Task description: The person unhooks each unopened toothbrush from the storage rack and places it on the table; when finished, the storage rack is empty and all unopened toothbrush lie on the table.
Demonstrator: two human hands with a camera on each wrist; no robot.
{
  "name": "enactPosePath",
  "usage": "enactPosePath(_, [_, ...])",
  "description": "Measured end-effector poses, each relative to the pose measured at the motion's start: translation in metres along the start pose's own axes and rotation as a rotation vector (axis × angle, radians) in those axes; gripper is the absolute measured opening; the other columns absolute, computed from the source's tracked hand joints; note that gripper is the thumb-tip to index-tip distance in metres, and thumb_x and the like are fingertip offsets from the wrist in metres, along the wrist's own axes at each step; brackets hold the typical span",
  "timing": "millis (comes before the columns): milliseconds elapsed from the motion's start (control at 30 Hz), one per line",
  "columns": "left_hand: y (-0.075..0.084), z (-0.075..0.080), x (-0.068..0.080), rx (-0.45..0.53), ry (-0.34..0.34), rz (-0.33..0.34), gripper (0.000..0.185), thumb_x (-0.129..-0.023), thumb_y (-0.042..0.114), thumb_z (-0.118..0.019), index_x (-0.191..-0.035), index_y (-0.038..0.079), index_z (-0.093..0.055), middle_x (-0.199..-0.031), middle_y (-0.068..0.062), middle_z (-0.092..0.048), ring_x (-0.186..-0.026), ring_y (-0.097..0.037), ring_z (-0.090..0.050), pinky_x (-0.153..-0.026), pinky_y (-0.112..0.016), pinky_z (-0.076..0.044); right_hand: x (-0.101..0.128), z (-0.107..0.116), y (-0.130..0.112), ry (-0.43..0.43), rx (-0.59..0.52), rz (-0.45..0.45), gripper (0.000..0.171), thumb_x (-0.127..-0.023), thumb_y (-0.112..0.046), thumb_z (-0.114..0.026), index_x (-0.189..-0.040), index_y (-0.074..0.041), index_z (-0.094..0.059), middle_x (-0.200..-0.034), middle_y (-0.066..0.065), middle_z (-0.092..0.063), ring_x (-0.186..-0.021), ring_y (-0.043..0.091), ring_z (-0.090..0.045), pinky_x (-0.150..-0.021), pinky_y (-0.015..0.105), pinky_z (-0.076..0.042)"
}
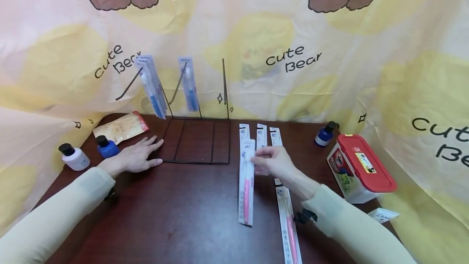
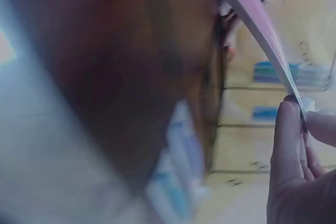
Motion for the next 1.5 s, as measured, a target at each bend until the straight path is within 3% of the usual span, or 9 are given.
enactPosePath(167, [-0.001,0.0,0.0,-0.008,-0.008,0.009,0.083,-0.112,0.05,-0.064,-0.176,0.006,-0.036,-0.182,-0.036,-0.026,-0.166,-0.067,-0.024,-0.131,-0.076,-0.034,0.024,0.02,0.032,-0.006,0.076,-0.16,0.031,-0.104,-0.01,-0.078,-0.126,0.011,-0.074,-0.09,0.0,-0.084,-0.077,0.012,-0.081,-0.076,0.032,-0.071])
enactPosePath(367, [-0.002,0.001,-0.001,-0.006,-0.005,0.015,0.083,-0.111,0.051,-0.064,-0.176,0.006,-0.036,-0.182,-0.036,-0.025,-0.166,-0.067,-0.024,-0.13,-0.077,-0.034,0.032,0.021,0.047,-0.011,0.199,-0.216,0.035,-0.101,-0.014,-0.082,-0.126,0.01,-0.075,-0.086,0.004,-0.083,-0.071,0.014,-0.079,-0.069,0.031,-0.069])
enactPosePath(500, [-0.002,-0.001,-0.003,-0.002,0.0,0.008,0.083,-0.111,0.051,-0.064,-0.175,0.006,-0.036,-0.181,-0.037,-0.026,-0.165,-0.068,-0.025,-0.131,-0.076,-0.034,0.034,0.017,0.047,-0.025,0.275,-0.211,0.042,-0.098,-0.011,-0.083,-0.132,0.012,-0.071,-0.08,0.005,-0.081,-0.066,0.014,-0.078,-0.066,0.033,-0.069])
enactPosePath(800, [0.003,0.002,-0.005,0.004,-0.008,0.01,0.083,-0.111,0.051,-0.064,-0.176,0.007,-0.035,-0.182,-0.036,-0.025,-0.166,-0.067,-0.023,-0.133,-0.076,-0.031,0.034,0.021,0.042,-0.036,0.486,-0.19,0.032,-0.098,-0.014,-0.085,-0.122,0.006,-0.078,-0.086,0.01,-0.084,-0.069,0.022,-0.081,-0.067,0.039,-0.07])
enactPosePath(900, [0.003,0.002,-0.005,0.004,-0.011,0.01,0.083,-0.111,0.051,-0.063,-0.176,0.007,-0.035,-0.182,-0.035,-0.025,-0.167,-0.067,-0.023,-0.133,-0.076,-0.031,0.035,0.023,0.029,-0.046,0.579,-0.135,0.027,-0.1,-0.018,-0.084,-0.119,0.001,-0.081,-0.089,0.007,-0.084,-0.071,0.021,-0.081,-0.066,0.038,-0.069])
enactPosePath(1000, [0.002,0.002,-0.004,0.005,-0.013,0.015,0.084,-0.111,0.051,-0.064,-0.176,0.007,-0.035,-0.183,-0.035,-0.024,-0.167,-0.067,-0.022,-0.132,-0.076,-0.032,0.03,0.018,0.009,-0.077,0.682,0.004,0.026,-0.101,-0.019,-0.083,-0.12,-0.002,-0.082,-0.089,0.006,-0.084,-0.071,0.018,-0.078,-0.063,0.033,-0.065])
enactPosePath(1133, [-0.001,0.002,-0.002,0.015,-0.023,0.026,0.085,-0.111,0.052,-0.064,-0.177,0.008,-0.034,-0.183,-0.034,-0.023,-0.167,-0.066,-0.021,-0.131,-0.078,-0.031,0.009,-0.004,-0.026,-0.068,0.788,0.274,0.026,-0.099,-0.018,-0.085,-0.121,-0.005,-0.083,-0.091,0.004,-0.085,-0.076,0.011,-0.075,-0.065,0.028,-0.059])
enactPosePath(1233, [-0.003,0.002,-0.001,0.026,-0.03,0.03,0.085,-0.111,0.051,-0.064,-0.177,0.008,-0.033,-0.184,-0.034,-0.022,-0.168,-0.066,-0.02,-0.132,-0.078,-0.03,-0.018,-0.029,-0.051,-0.034,0.774,0.423,0.026,-0.099,-0.019,-0.085,-0.123,-0.007,-0.083,-0.1,0.006,-0.087,-0.086,0.014,-0.079,-0.075,0.031,-0.062])
enactPosePath(1500, [0.0,-0.002,-0.003,0.023,-0.006,0.01,0.083,-0.111,0.05,-0.065,-0.176,0.006,-0.036,-0.182,-0.036,-0.025,-0.166,-0.067,-0.023,-0.132,-0.077,-0.031,-0.125,-0.1,-0.094,0.024,0.511,0.471,0.054,-0.103,-0.025,-0.081,-0.151,-0.003,-0.067,-0.147,0.019,-0.075,-0.132,0.037,-0.076,-0.117,0.049,-0.06])
Point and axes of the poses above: each hand's wrist, its own x-axis away from the middle knuckle, its own z-axis out of the back of the hand, y = z × x, the point moved 3 cm from there along -x, towards the middle knuckle
